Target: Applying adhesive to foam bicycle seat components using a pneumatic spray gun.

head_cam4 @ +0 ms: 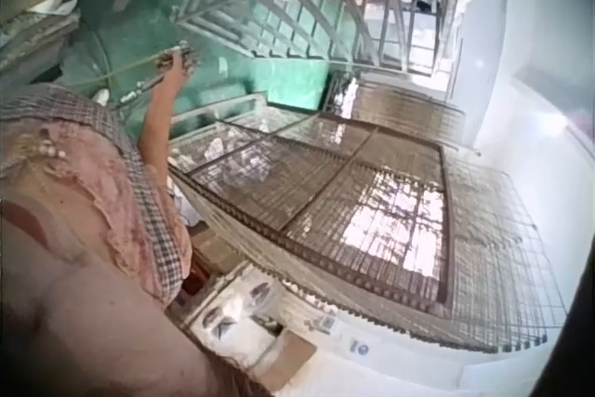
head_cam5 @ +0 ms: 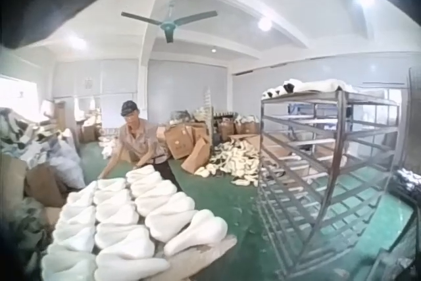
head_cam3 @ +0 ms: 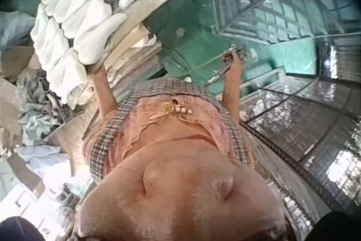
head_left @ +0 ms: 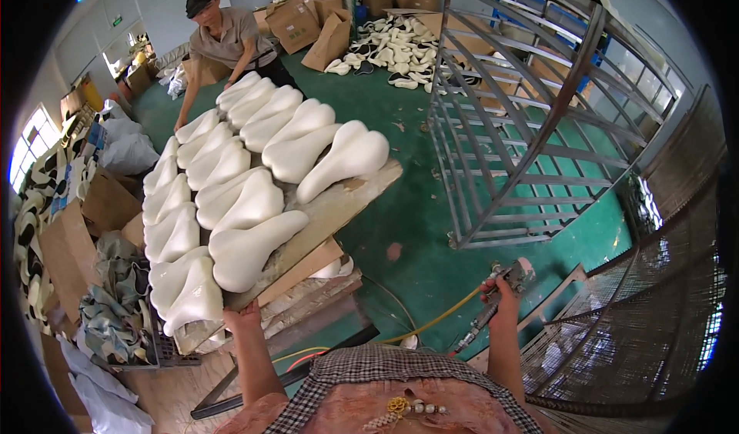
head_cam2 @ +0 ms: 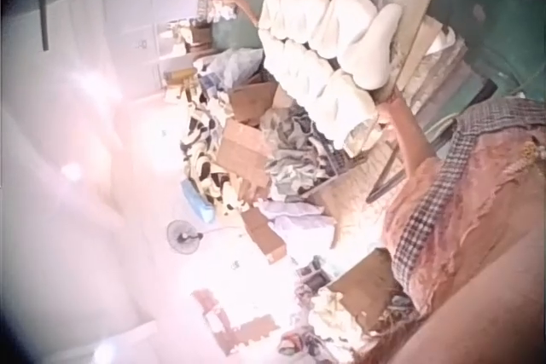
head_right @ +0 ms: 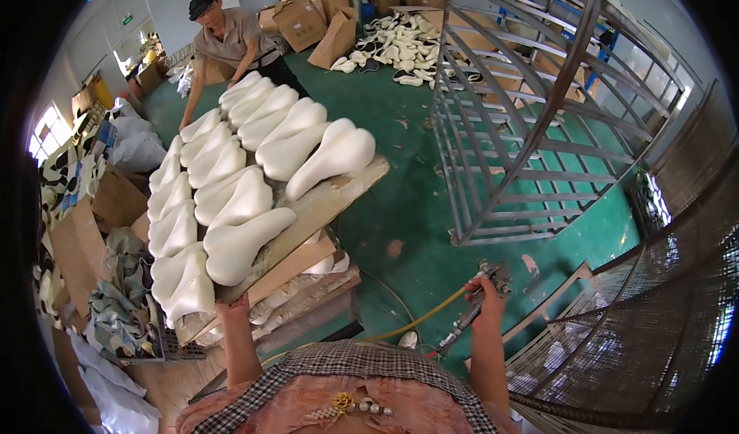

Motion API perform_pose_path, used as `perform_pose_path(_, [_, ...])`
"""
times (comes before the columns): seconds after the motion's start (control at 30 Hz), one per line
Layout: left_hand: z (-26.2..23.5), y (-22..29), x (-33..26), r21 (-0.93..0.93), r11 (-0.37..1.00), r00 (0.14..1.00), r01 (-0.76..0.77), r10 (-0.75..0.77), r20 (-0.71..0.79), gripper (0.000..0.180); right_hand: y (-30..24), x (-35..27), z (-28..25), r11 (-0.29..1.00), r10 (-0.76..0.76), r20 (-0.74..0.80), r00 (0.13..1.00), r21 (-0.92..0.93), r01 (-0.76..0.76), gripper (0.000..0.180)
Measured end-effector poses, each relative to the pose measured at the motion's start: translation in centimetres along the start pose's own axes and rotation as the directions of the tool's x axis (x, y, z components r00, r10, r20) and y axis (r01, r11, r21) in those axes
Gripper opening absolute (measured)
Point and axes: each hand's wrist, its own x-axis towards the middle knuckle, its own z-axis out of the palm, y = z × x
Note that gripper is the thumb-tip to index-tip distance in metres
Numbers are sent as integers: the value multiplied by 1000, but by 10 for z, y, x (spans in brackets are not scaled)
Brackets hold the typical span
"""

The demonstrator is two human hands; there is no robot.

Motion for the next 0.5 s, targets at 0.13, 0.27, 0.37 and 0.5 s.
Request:
perform_pose_path(0.13, [49,-21,-41,-8,1000,1000,-3,3,18,43,-11,12,-8,1000,-9,4,1000,25,9,14])
perform_pose_path(0.27, [113,-41,-76,-28,999,988,28,-24,151,39,-14,28,-17,998,-8,5,1000,61,8,15])
perform_pose_path(0.37, [166,-56,-107,-83,994,927,69,-34,373,39,-8,47,-36,994,13,23,1000,107,-15,12])
perform_pose_path(0.5, [240,-94,-175,-24,997,879,72,-52,474,38,-3,71,-54,979,32,-4,999,200,-31,12])
